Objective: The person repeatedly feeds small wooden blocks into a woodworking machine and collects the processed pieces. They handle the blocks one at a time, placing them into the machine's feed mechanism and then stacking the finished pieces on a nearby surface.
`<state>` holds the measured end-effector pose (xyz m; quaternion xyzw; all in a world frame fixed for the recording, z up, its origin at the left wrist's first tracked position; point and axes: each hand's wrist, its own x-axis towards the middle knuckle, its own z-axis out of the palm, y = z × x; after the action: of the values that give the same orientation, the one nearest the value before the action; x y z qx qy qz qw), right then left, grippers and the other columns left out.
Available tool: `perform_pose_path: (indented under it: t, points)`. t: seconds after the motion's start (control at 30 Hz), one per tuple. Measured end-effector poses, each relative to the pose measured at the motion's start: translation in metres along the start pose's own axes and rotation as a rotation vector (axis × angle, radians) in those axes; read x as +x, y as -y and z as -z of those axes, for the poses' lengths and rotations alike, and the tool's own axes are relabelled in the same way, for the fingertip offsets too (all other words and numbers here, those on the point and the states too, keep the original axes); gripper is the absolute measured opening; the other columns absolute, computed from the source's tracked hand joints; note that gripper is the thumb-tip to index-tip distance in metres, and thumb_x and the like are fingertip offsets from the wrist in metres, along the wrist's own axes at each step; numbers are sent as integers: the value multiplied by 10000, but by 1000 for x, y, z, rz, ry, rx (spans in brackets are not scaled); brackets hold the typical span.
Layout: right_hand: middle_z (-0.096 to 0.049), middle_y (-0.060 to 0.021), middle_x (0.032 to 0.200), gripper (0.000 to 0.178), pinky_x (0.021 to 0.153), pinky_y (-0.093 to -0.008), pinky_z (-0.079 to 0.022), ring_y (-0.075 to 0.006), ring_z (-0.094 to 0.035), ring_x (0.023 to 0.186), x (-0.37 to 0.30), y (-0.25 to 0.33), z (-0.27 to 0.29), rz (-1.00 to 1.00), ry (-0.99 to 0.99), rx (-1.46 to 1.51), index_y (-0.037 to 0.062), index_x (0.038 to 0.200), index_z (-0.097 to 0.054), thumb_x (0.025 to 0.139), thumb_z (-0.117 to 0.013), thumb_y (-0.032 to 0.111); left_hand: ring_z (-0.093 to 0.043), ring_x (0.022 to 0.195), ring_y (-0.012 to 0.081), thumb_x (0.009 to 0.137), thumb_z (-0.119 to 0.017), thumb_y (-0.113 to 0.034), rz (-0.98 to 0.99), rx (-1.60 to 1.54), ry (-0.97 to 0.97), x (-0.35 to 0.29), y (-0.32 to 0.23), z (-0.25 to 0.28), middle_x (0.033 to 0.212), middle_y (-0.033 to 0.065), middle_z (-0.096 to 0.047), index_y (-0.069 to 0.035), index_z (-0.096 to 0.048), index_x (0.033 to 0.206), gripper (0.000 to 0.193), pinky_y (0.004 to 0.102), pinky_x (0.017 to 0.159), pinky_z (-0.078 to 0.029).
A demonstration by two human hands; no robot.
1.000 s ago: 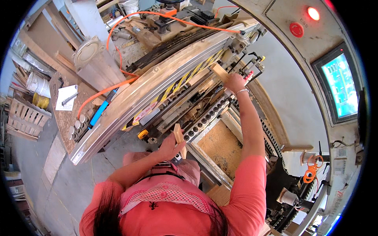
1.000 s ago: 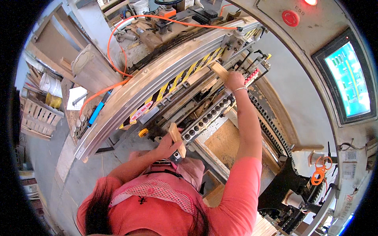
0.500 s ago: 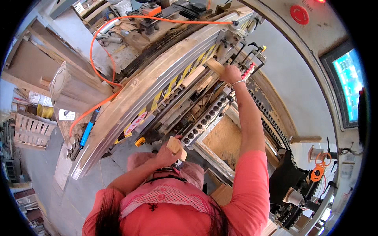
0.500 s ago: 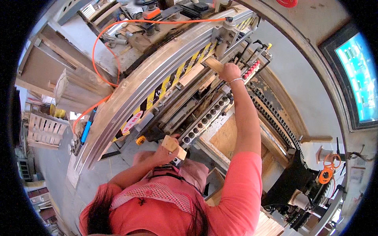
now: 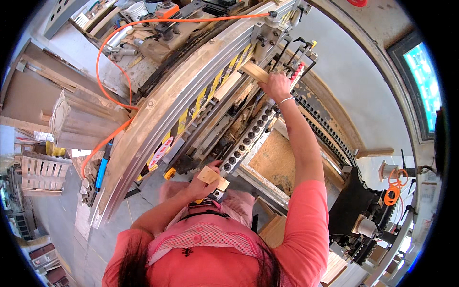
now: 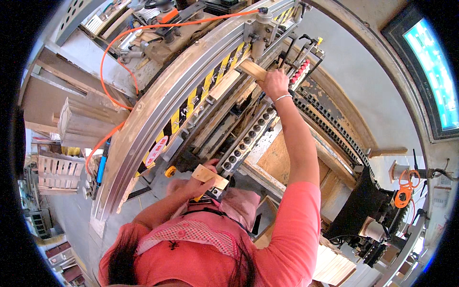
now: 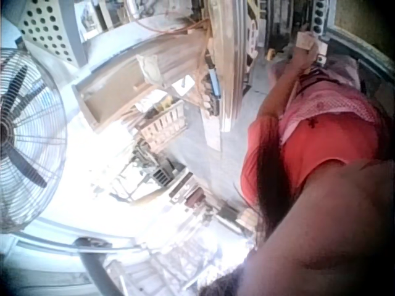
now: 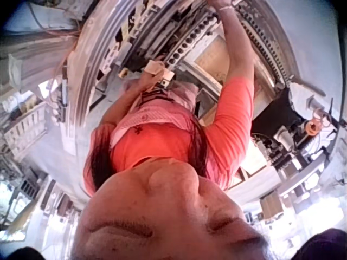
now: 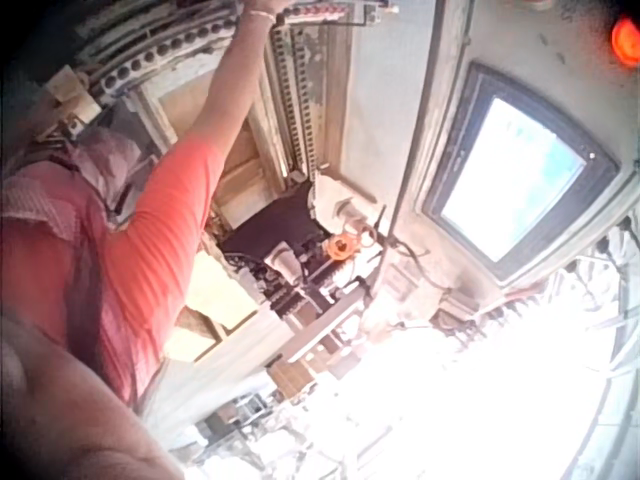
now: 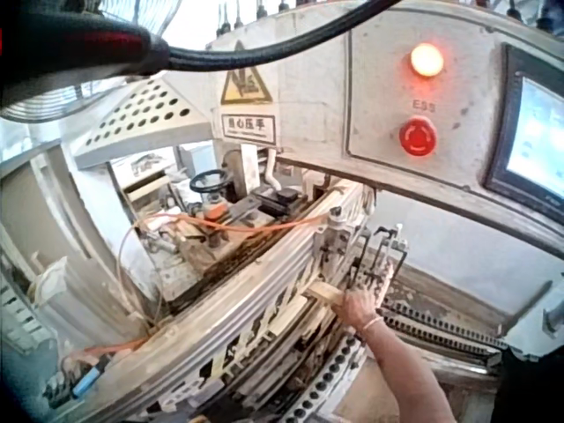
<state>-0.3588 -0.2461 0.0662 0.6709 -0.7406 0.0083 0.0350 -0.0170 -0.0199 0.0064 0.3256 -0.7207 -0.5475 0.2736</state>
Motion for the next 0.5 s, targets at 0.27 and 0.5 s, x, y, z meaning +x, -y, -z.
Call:
perform_pose_path:
  t: [0.27, 0.5]
  points:
    - [-659, -141, 929, 487, 838, -376, -483, -286, -589, 968, 3, 2, 7, -14, 67, 52, 48, 894, -676, 694, -703, 491, -498, 1160, 305, 805, -586, -78, -8, -8, -36, -1, 11, -3, 1101, 134, -529, -47, -497, 1033, 246, 346, 895, -411]
    - [-662, -145, 919, 455, 863, -375, -473, -297, -591, 963, 3, -6, 1, 13, 48, -1, 30, 888, -665, 695, -692, 440, -533, 1110, 303, 806, -593, -79, -93, 45, -72, 3, 21, -11, 1060, 131, -550, -44, -503, 1006, 223, 349, 856, -436]
